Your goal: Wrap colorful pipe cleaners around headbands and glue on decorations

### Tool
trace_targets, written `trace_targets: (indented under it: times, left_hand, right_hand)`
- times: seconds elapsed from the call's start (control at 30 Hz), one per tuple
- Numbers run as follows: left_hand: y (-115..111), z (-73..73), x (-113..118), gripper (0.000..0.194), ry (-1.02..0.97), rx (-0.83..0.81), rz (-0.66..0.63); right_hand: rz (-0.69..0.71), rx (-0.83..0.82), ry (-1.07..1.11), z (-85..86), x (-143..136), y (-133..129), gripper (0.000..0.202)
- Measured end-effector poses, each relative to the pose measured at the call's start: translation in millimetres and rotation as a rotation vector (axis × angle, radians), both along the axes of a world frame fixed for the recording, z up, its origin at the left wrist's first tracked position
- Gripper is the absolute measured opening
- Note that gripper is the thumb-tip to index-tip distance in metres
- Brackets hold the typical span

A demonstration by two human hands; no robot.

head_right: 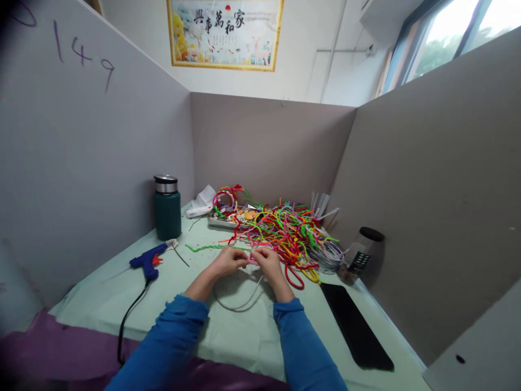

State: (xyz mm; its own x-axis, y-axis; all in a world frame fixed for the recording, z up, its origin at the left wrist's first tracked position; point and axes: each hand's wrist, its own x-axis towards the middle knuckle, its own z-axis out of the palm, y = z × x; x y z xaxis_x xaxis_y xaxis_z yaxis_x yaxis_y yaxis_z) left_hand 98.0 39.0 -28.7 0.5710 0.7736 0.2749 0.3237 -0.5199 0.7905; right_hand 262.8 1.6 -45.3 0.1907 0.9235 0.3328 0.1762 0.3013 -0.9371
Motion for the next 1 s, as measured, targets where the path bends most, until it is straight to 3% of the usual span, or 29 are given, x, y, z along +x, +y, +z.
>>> trace_targets:
  times: [0.13,0.27,0.43,0.53,0.63,0.73,0.87,1.0]
  left_hand:
    - [-2.1,1.7,1.3,0.028,-0.171,-0.115,-0.095]
    - [-2.5,4.7,2.1,0.034,-0.281,-0.163,-0.163]
    - [6.7,2.0,0.3,0.032,-0.268,-0.097,0.037]
    - [10.3,1.7,-3.0,0.03,-0.204,-0.047,0.199]
    - [9.4,4.1,-5.6,0.027,-0.156,-0.028,0.32]
    - [8.7,4.8,-6.2,0.025,-0.188,-0.033,0.39]
    - [12.0,1.2,-5.8,0.025,-0.222,-0.091,0.374]
    - [13.3,-0.5,-5.8,0.024,-0.303,-0.214,0.322]
  right_hand:
    - [0.16,-0.231,0.15,1.9,3.4,-3.3,0.029]
    - [0.255,-0.246,0.183,1.8,3.9,-6.6,0.027]
    - [0.247,-0.242,0.185,-1.5,0.2,-4.9,0.035]
    - [0.047,-0.167,0.191,-1.8,1.3,0.1,0.045]
    - [-0.239,0.141,0.029,0.2,3.5,1.6,0.042]
    - [-0.348,0.432,-0.29,2.2,-0.7,-3.8,0.028]
    - [-0.331,0.478,-0.709,1.4,-12.9,-12.1,0.013]
    - [-0.381,0.441,-0.918,-1.5,-16.8,-13.0,0.008]
